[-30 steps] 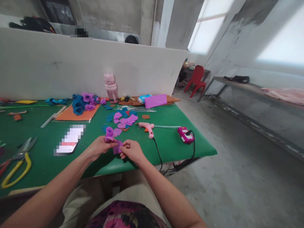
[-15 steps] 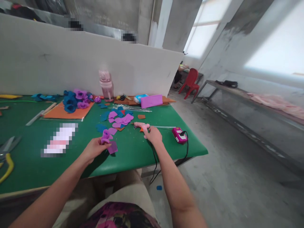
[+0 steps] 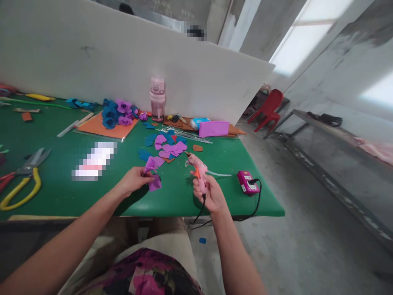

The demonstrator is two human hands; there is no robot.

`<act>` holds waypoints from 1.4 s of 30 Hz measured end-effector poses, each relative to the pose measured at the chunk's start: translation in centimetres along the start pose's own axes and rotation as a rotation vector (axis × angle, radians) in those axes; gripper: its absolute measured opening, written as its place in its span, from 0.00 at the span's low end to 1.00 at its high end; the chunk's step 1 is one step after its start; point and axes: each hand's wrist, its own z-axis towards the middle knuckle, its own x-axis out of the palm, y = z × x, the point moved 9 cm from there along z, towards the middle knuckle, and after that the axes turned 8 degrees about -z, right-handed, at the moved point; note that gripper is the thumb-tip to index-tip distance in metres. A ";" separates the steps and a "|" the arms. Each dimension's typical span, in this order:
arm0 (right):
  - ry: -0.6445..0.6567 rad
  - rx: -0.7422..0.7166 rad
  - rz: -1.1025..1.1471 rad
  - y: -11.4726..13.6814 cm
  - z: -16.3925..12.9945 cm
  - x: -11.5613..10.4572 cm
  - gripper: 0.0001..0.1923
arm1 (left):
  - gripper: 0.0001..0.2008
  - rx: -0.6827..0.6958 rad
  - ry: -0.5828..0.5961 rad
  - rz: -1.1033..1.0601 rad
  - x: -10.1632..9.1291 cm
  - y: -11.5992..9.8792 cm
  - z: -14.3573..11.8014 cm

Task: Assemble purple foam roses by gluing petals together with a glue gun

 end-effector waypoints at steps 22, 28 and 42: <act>0.127 -0.164 -1.045 -0.3 -3.1 5.6 0.18 | 0.08 -0.014 0.078 0.201 0.8 -0.2 0.0; 0.136 -0.202 -1.143 -0.1 -3.3 6.3 0.17 | 0.08 0.002 0.073 0.213 0.8 -0.2 0.0; 0.109 -0.364 -1.283 0.2 -3.3 7.0 0.15 | 0.08 0.017 0.106 0.216 1.0 -0.2 0.0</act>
